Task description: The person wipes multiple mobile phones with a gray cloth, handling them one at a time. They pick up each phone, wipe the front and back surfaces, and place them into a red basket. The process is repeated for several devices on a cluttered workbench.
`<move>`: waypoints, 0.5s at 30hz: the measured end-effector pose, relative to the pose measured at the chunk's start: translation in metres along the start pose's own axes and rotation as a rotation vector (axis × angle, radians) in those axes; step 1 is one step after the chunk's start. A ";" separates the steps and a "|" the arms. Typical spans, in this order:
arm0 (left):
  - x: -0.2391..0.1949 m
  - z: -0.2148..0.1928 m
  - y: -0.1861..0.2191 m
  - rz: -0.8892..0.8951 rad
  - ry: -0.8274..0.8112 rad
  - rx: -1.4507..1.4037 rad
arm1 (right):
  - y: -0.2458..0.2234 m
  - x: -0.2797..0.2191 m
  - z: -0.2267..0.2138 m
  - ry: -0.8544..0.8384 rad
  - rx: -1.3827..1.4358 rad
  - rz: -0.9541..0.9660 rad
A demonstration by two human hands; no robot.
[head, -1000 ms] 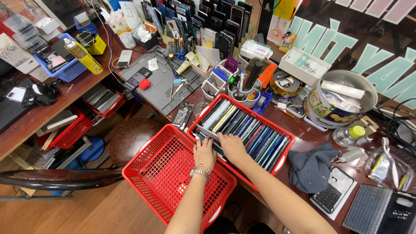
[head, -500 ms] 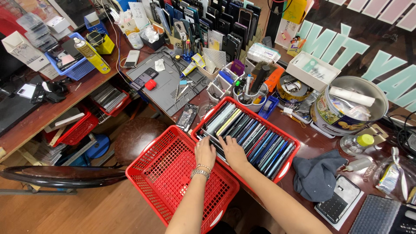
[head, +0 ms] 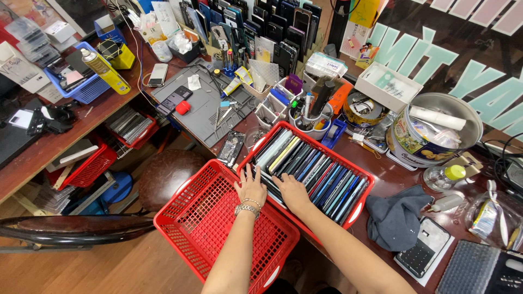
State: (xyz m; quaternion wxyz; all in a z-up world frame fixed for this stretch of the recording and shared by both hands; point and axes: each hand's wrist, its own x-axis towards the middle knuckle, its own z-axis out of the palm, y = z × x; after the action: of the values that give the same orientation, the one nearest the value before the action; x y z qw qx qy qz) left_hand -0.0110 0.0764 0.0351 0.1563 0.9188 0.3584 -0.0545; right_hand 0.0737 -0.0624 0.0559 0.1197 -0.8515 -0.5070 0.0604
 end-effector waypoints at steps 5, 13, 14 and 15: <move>-0.005 0.005 0.002 -0.013 0.180 -0.117 | 0.018 0.012 -0.009 0.023 0.363 0.205; -0.023 0.032 0.018 0.342 0.194 -0.037 | 0.089 -0.007 -0.008 -0.024 0.579 0.333; -0.023 0.031 0.021 0.323 0.187 -0.034 | 0.093 -0.011 -0.007 -0.062 0.604 0.352; -0.021 0.029 0.027 0.317 0.253 -0.090 | 0.095 -0.014 -0.006 -0.100 0.629 0.371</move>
State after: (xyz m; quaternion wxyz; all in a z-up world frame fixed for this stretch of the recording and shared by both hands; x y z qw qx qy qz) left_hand -0.0078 0.0345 0.0190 0.1574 0.9553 0.2282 0.1026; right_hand 0.1490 -0.1189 0.0364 0.3379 -0.8464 -0.3059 0.2753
